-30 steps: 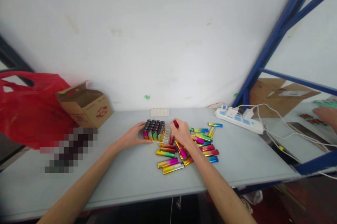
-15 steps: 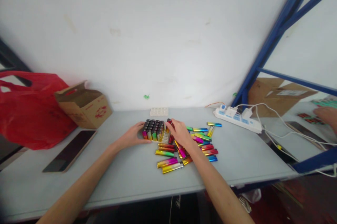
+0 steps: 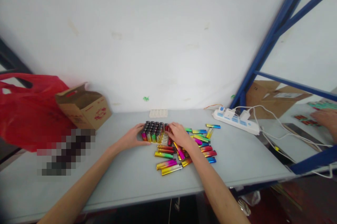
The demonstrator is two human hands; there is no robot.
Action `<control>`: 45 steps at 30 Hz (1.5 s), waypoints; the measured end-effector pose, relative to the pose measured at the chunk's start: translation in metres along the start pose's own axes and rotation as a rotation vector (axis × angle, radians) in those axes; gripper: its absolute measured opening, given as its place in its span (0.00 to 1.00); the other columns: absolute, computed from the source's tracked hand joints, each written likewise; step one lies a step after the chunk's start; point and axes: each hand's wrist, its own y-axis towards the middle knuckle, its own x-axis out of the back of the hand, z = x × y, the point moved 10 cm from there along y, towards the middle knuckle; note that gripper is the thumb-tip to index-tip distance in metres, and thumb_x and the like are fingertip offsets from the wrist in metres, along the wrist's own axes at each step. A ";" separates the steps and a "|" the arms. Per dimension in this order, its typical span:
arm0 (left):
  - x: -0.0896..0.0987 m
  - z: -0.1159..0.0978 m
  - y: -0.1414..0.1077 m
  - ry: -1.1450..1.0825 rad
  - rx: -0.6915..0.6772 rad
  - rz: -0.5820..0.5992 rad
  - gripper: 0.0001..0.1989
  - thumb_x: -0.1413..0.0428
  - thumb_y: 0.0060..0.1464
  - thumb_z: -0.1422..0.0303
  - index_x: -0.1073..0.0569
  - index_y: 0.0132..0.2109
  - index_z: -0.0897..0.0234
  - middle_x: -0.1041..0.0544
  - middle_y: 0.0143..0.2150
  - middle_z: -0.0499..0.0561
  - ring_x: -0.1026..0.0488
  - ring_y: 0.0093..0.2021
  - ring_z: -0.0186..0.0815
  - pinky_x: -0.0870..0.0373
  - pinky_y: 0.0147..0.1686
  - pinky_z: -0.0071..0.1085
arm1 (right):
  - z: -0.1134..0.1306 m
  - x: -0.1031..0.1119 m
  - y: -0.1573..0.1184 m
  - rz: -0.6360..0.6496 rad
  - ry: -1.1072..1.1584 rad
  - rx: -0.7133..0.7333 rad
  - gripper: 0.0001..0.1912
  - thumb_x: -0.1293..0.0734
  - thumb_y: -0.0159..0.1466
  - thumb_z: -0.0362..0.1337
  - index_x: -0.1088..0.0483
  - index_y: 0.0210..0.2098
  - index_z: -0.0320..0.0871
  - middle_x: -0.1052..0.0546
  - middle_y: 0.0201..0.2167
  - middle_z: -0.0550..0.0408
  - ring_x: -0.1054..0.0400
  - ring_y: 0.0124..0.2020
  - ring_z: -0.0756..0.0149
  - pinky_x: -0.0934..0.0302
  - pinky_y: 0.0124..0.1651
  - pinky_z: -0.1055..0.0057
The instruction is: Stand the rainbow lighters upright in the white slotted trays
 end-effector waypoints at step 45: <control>-0.001 0.005 0.000 -0.010 0.017 -0.012 0.44 0.26 0.42 0.43 0.22 0.61 0.63 0.22 0.63 0.62 0.25 0.63 0.60 0.30 0.68 0.51 | -0.048 0.032 -0.013 -0.470 1.451 -0.451 0.32 0.14 0.46 0.50 0.25 0.44 0.47 0.21 0.34 0.60 0.23 0.34 0.66 0.26 0.40 0.68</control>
